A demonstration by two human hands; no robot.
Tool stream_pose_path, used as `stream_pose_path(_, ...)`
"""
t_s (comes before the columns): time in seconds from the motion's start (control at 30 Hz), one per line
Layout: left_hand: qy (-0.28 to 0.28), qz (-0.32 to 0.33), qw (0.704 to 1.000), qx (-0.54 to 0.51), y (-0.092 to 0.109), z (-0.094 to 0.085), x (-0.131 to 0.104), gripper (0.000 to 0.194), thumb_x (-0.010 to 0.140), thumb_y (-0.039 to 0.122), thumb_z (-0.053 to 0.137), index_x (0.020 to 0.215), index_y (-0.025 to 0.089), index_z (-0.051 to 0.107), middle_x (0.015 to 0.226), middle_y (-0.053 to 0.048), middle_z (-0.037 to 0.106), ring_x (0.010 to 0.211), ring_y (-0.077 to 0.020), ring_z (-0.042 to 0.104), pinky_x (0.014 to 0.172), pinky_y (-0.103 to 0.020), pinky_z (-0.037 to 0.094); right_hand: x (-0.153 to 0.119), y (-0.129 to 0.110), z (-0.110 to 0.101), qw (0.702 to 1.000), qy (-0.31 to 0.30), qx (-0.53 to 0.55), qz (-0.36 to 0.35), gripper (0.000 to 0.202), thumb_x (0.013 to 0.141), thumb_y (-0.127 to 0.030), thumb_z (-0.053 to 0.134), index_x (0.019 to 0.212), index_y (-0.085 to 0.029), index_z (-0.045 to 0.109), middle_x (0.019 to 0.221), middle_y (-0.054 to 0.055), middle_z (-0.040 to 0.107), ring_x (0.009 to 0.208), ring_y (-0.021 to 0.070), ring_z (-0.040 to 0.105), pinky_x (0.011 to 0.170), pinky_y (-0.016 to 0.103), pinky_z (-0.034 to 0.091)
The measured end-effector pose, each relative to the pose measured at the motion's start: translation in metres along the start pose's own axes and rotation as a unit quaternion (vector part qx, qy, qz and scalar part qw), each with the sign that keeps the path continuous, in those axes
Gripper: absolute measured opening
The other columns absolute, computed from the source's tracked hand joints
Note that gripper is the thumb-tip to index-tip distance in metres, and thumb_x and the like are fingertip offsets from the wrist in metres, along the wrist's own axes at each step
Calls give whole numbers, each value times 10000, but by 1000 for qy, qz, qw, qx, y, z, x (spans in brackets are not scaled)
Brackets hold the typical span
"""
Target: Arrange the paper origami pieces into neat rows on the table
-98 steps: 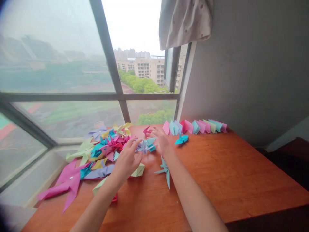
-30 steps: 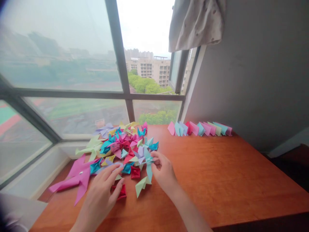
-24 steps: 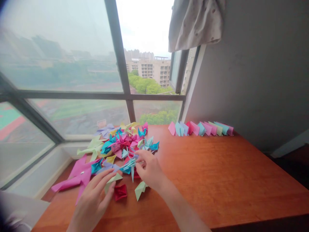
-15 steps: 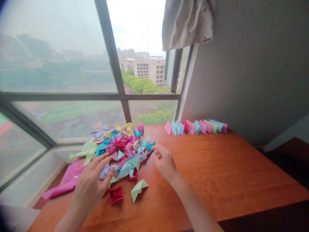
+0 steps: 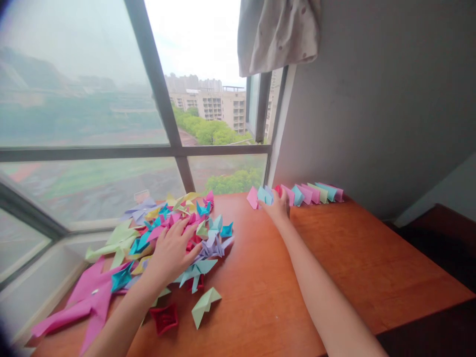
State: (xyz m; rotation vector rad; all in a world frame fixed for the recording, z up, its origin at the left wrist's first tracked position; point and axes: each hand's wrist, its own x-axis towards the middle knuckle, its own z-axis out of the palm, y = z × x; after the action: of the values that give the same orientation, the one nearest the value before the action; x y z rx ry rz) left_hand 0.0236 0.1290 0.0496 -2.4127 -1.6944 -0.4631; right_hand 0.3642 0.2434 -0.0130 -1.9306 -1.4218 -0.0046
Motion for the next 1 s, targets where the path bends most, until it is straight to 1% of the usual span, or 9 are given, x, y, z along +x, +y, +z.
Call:
stream_pose_path(0.1,-19,27,999,-33,9,1,-4,393,865,385,577,1212,205,619,1344,-173,580,1282,-351,493,1059,-580,345,12,-14,14,999,-27,-31,10,796,694,-673,678,1328,-205,570,1545,167,217,1377,392,286,1064,496,327)
stream_pose_path(0.2,-27,29,997,-69,11,0,-6,366,868,365,580,1203,221,609,1306,-146,599,1234,-333,529,1050,-570,363,15,-18,25,998,-33,-49,23,760,687,-639,697,1303,-206,596,1558,155,182,1383,413,251,1072,522,300)
stream_pose_path(0.3,-32,34,994,-99,15,1,-9,380,862,348,592,1217,216,592,1336,-148,572,1229,-336,527,1030,-565,390,16,-11,32,998,-19,-44,33,634,706,-499,708,1254,-188,634,1540,154,211,1347,400,315,1070,510,308)
stream_pose_path(0.43,-24,42,993,-109,25,5,-12,396,849,334,606,1217,190,581,1364,-161,549,1250,-342,504,1045,-569,381,16,3,36,999,18,-7,38,460,754,-335,619,1163,-134,683,1466,176,330,1256,335,449,1063,452,351)
stream_pose_path(0.57,7,35,993,-109,36,6,-11,374,837,291,617,1193,180,590,1350,-159,557,1269,-346,484,1089,-584,330,19,14,32,999,39,1,37,400,780,-275,557,1113,-113,708,1444,170,365,1294,297,421,1109,403,322)
stream_pose_path(0.7,13,58,989,-132,39,-3,-12,285,873,255,573,1148,191,609,1307,-135,588,1254,-325,500,1075,-544,368,25,21,30,998,46,-2,45,369,774,-268,554,1042,-86,731,1459,187,356,1306,303,402,1118,393,313)
stream_pose_path(0.77,2,75,985,-154,40,-11,-16,230,886,243,556,1104,211,620,1270,-114,608,1220,-308,528,1051,-522,401,27,23,30,998,43,-4,51,359,761,-261,565,1019,-78,735,1374,202,458,1254,306,447,1090,404,346)
stream_pose_path(0.87,-22,99,976,-191,43,-23,-25,211,884,231,560,1086,240,620,1219,-82,630,1164,-287,562,1021,-499,435,31,25,30,998,26,-8,57,318,758,-248,553,955,-91,746,1122,173,629,1101,290,542,990,403,420)
stream_pose_path(1.0,-48,103,969,-220,52,-30,-36,231,878,229,573,1102,262,620,1227,-61,625,1162,-277,555,1029,-489,434,34,28,25,996,-5,-19,84,281,771,-262,529,827,-108,757,828,140,686,827,260,602,760,351,462)
